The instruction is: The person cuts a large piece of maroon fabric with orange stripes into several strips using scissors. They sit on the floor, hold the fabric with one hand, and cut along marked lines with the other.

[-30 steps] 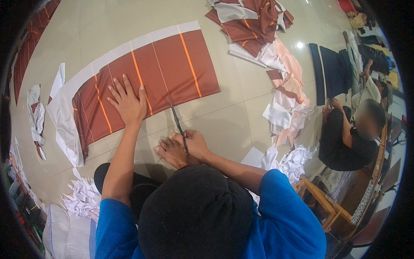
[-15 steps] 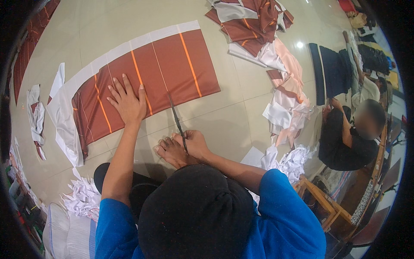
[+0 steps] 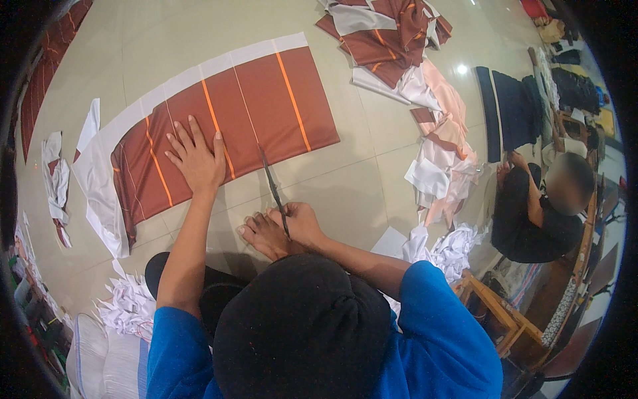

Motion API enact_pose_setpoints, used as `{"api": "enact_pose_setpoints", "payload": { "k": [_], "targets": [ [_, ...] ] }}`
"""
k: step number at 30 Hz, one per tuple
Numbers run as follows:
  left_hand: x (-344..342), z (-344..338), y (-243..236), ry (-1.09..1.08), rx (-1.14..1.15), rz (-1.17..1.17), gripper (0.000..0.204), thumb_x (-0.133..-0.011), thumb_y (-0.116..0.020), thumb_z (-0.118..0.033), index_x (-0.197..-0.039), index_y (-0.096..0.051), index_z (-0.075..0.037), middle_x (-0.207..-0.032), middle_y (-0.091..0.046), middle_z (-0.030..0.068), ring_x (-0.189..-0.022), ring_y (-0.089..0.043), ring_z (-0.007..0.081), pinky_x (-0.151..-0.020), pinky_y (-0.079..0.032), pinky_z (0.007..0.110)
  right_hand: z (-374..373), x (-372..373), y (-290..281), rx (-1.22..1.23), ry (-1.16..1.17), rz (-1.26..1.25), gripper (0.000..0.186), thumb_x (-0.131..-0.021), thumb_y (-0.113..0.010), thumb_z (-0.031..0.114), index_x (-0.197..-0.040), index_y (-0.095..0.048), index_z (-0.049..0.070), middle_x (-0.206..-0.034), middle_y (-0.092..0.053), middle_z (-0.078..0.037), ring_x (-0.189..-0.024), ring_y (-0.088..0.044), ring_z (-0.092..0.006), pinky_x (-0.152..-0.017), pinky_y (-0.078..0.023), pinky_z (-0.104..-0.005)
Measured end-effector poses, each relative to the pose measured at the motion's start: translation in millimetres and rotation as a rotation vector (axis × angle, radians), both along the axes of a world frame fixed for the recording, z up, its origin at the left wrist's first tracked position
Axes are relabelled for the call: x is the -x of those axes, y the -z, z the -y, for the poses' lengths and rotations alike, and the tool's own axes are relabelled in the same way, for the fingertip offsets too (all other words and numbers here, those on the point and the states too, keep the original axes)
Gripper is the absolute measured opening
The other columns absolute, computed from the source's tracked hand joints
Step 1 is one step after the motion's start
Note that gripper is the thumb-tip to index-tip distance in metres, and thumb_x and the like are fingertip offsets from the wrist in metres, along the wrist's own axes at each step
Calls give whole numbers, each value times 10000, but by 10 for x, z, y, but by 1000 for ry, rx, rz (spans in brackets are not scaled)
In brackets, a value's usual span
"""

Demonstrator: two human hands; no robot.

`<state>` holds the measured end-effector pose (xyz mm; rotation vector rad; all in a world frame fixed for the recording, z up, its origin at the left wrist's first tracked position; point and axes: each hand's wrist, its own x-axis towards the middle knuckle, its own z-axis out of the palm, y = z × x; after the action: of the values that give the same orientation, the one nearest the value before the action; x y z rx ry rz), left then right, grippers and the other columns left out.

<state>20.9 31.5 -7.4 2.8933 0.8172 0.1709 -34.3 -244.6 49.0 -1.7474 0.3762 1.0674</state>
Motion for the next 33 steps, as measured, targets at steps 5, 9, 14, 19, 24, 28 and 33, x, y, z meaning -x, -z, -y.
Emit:
{"api": "enact_pose_setpoints", "payload": {
  "k": [5,9,14,19,24,28,33],
  "targets": [
    [-4,6,-16,1,7,-3,855,-1148,-430,-626,-1816,-236,-130,-1866,-175,262,-1706,-127,547,-1333,-107,752,-7,-18,-41,-3,-17,18,553,-934,-852,474,-838,-757,-61,-717,-702,-99,-706,-655,-159,-636,-523,-376],
    [-7,2,-14,2,10,-22,859,-1149,-421,-627,-1817,-226,-125,-1871,-159,259,-1716,-100,534,-1339,-79,746,11,8,15,-18,-5,20,541,-943,-848,460,-845,-757,-65,-719,-702,-98,-706,-656,-159,-636,-527,-377],
    [-6,4,-25,-2,20,-28,860,-1148,-416,-632,-1818,-224,-129,-1874,-152,251,-1719,-93,527,-1343,-73,740,0,3,-20,-28,-8,16,538,-944,-846,457,-850,-753,-64,-731,-704,-96,-711,-656,-156,-637,-530,-379],
    [-7,6,-23,-4,16,-26,862,-1146,-414,-634,-1819,-223,-129,-1875,-152,249,-1720,-89,526,-1345,-74,739,-13,-6,7,-6,-1,3,518,-941,-839,456,-800,-725,-30,-710,-689,-87,-688,-649,-146,-628,-519,-357],
    [-7,8,-32,-2,14,-19,868,-1142,-422,-636,-1818,-227,-127,-1874,-157,251,-1718,-95,530,-1342,-82,743,-82,-112,31,-62,34,-15,509,-938,-839,462,-737,-682,21,-668,-665,-69,-632,-627,-142,-597,-489,-341],
    [-6,5,-4,1,4,5,857,-1146,-438,-627,-1821,-224,-144,-1867,-179,255,-1708,-126,542,-1331,-117,755,-96,-144,54,-73,43,-18,510,-943,-848,463,-717,-666,43,-646,-659,-62,-609,-620,-144,-585,-478,-334],
    [0,5,-2,4,2,16,855,-1145,-438,-627,-1819,-235,-142,-1865,-187,258,-1706,-134,544,-1328,-118,755,-122,-176,10,-65,38,-20,520,-949,-855,465,-716,-666,41,-640,-655,-57,-601,-617,-142,-576,-472,-327]
  ]
}}
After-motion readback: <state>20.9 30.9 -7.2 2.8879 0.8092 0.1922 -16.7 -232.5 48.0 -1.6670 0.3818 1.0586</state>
